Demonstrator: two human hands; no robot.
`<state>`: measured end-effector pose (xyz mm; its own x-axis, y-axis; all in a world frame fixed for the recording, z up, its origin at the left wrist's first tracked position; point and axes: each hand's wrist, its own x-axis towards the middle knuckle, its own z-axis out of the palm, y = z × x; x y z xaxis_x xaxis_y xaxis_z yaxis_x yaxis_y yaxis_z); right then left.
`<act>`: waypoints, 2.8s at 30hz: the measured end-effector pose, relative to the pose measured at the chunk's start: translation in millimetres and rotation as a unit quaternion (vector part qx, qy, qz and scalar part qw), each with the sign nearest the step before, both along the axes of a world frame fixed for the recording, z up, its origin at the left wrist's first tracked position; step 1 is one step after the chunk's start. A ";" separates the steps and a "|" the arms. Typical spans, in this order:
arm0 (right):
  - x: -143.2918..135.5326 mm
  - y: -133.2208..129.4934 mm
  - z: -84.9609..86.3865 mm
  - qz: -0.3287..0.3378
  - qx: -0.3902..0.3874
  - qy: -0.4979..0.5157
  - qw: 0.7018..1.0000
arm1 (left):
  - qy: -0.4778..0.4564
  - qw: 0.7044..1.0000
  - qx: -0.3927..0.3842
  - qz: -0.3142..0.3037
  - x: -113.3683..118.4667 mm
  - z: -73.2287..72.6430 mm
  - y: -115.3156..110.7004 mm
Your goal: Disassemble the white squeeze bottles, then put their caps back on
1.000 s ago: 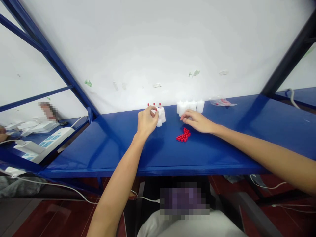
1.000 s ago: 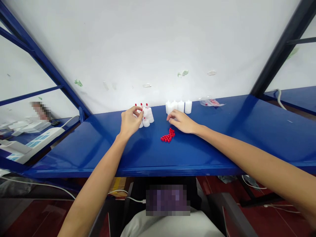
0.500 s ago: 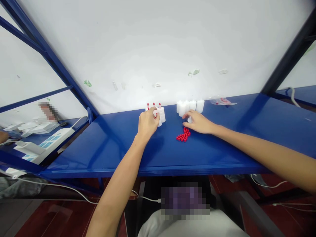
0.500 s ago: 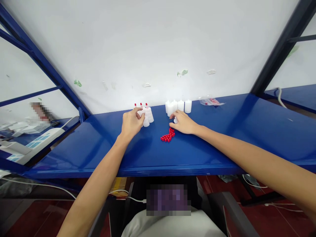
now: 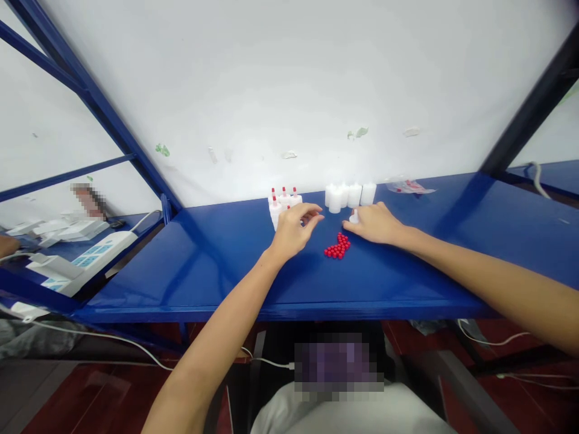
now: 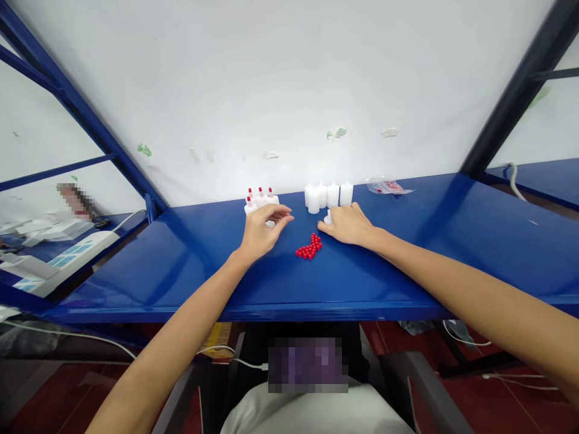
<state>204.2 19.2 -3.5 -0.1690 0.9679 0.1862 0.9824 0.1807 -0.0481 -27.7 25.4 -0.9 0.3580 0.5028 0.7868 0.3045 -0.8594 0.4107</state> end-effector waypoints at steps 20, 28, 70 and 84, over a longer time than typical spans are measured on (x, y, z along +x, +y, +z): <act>-21.8 -12.5 9.0 0.207 0.105 0.151 0.961 | 0.001 0.998 0.052 -0.038 20.3 -0.8 -14.9; -29.5 -22.2 13.6 0.193 0.054 0.123 0.972 | 0.032 0.995 0.080 -0.040 21.4 -1.9 -16.5; 3.9 6.6 5.9 0.083 0.161 0.346 0.921 | 0.036 0.958 -0.065 0.276 -36.0 19.3 13.7; 75.6 49.1 7.4 -0.063 0.314 0.371 0.872 | 0.178 0.910 -0.069 0.368 -31.0 20.6 7.6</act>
<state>279.8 68.3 3.9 0.3232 0.6379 0.6991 0.7370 0.2937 -0.6088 -58.7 33.0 19.6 0.1048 0.7943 0.5984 0.9116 -0.3172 0.2614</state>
